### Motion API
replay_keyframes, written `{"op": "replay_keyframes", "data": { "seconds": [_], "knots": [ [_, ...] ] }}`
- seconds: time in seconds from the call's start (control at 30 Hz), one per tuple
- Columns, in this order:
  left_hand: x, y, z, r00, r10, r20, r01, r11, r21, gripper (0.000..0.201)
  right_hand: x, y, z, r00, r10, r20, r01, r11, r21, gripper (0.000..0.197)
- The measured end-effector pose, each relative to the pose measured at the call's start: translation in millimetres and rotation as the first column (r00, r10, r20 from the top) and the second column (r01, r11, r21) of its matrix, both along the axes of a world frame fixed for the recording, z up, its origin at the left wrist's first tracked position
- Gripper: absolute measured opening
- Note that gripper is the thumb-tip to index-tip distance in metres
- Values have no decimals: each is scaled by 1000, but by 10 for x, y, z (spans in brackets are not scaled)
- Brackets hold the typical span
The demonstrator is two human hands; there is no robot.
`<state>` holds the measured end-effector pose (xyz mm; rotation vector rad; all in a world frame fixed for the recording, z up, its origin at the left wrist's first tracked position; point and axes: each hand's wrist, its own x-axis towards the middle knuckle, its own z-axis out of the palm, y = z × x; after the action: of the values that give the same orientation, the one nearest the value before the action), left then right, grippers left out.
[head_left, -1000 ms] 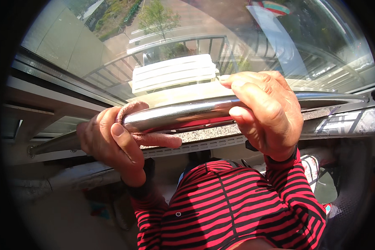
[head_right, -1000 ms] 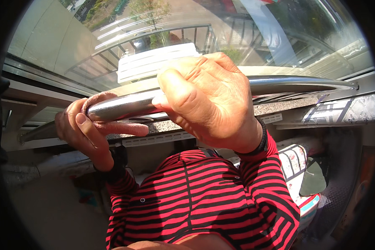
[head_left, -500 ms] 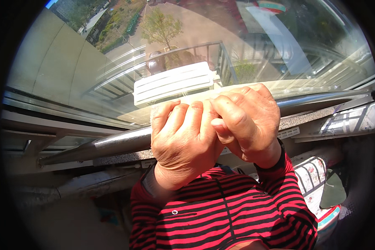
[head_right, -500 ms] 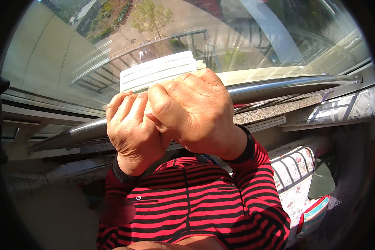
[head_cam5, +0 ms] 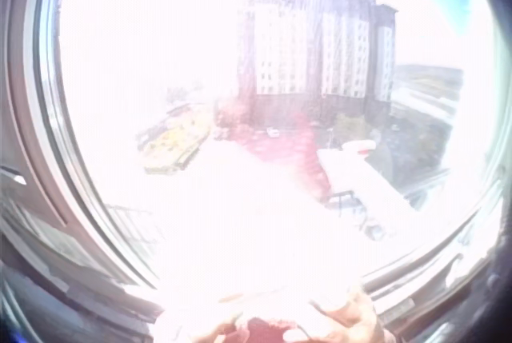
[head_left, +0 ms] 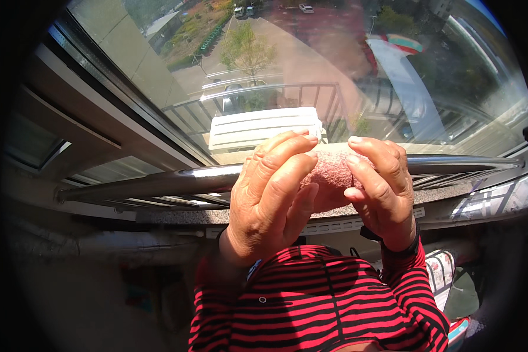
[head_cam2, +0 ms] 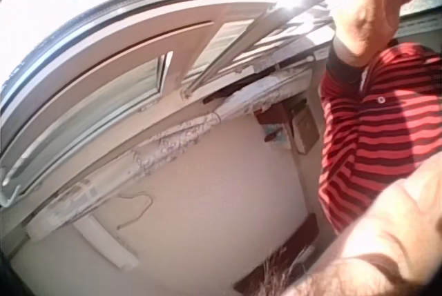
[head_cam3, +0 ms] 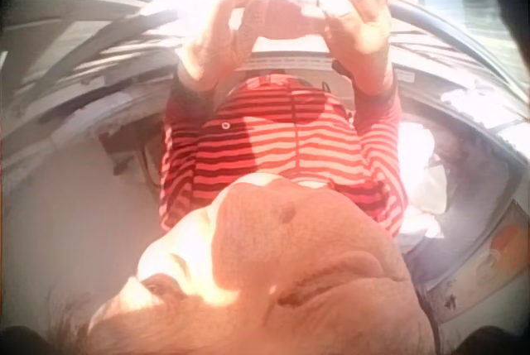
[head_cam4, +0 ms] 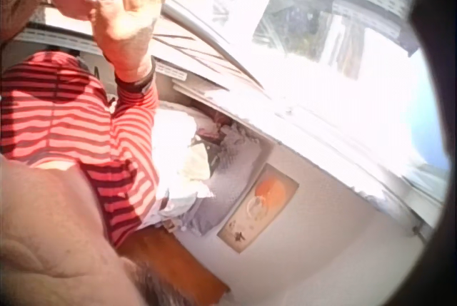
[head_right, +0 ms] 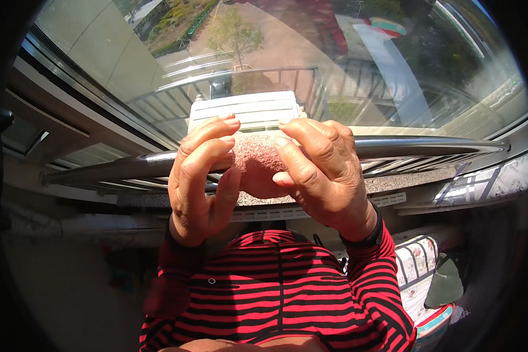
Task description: The person wipes a metal railing, a white radiator, and a windowsill using a cloth. They move along the railing and radiator, wiping each section methodically before finishing on the windowsill.
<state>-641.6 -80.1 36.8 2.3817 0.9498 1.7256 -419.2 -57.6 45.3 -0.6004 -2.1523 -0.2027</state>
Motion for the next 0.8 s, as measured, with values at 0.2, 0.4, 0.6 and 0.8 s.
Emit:
{"op": "replay_keyframes", "data": {
  "seconds": [0.2, 0.4, 0.6, 0.8],
  "knots": [
    [-827, -53, 54, 825, 429, -368, -462, 887, -1, 21, -666, -285, -58, 915, -282, 290, 310, 949, -56, 52],
    [-880, -135, -50, 749, 431, -504, -498, 867, 2, 43, -875, -194, -162, 909, -367, 195, 372, 928, 14, 58],
    [-903, -74, -120, 745, 474, -470, -496, 864, 86, 48, -620, -255, -4, 915, -380, 135, 383, 924, 3, 69],
    [-933, -54, -161, 721, 484, -495, -505, 857, 103, 50, -701, -204, -197, 838, -523, 157, 534, 845, -28, 64]
  ]
}}
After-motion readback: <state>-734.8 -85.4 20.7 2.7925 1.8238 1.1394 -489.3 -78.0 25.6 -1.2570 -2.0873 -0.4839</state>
